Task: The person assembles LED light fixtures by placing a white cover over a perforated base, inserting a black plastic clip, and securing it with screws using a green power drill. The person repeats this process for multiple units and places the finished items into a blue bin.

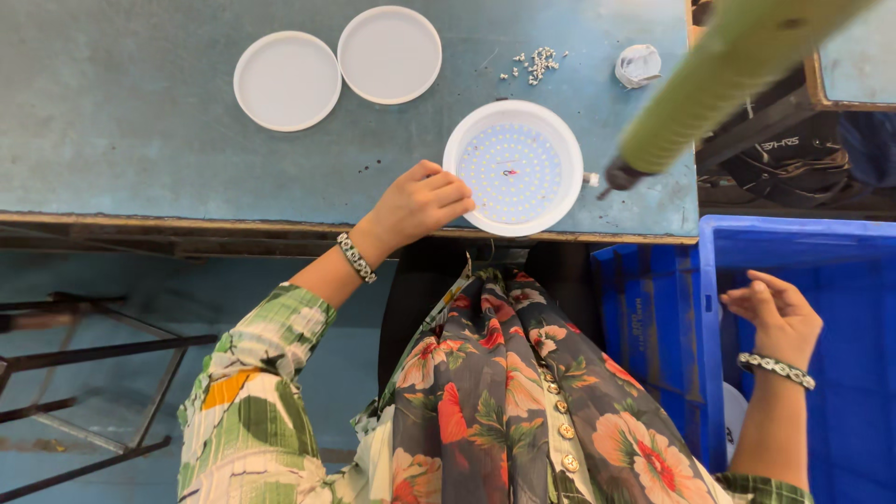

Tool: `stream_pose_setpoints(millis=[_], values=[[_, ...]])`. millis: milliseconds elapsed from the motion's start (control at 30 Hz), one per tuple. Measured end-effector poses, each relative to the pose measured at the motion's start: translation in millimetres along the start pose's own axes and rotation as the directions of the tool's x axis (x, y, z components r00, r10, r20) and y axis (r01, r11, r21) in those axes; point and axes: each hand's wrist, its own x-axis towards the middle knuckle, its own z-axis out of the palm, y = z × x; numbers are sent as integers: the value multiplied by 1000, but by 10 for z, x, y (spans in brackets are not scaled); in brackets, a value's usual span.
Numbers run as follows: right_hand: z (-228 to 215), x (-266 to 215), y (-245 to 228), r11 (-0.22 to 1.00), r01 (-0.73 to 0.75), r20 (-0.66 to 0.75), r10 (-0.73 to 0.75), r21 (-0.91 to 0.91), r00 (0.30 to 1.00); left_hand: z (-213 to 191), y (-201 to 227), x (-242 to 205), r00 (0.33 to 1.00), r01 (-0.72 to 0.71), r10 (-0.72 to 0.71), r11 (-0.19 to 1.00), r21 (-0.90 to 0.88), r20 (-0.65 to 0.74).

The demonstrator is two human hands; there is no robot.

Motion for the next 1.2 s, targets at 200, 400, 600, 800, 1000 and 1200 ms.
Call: stream_pose_setpoints(millis=[200,400,600,800,1000,1200], values=[[165,-32,-44,998,-61,35,60,6,998,7,-160,16,975,205,-181,958,-199,132],[449,-125,19,884,117,80,-90,-453,993,-210,-822,-509,777,629,-629,777,-6,-27],[629,-288,-12,638,139,80,-120,-757,990,-148,-1232,-1244,656,702,-751,571,426,-75],[686,-320,-90,603,163,76,-168,-781,983,-329,-1107,-1121,730,668,-670,658,348,-134],[714,-393,-137,565,193,93,-200,-802,975,-1197,-774,-956,186,254,-983,42,-966,6],[803,-384,-242,544,176,85,-188,-821,979,-786,-598,-1451,-122,393,-915,-401,-827,386]])
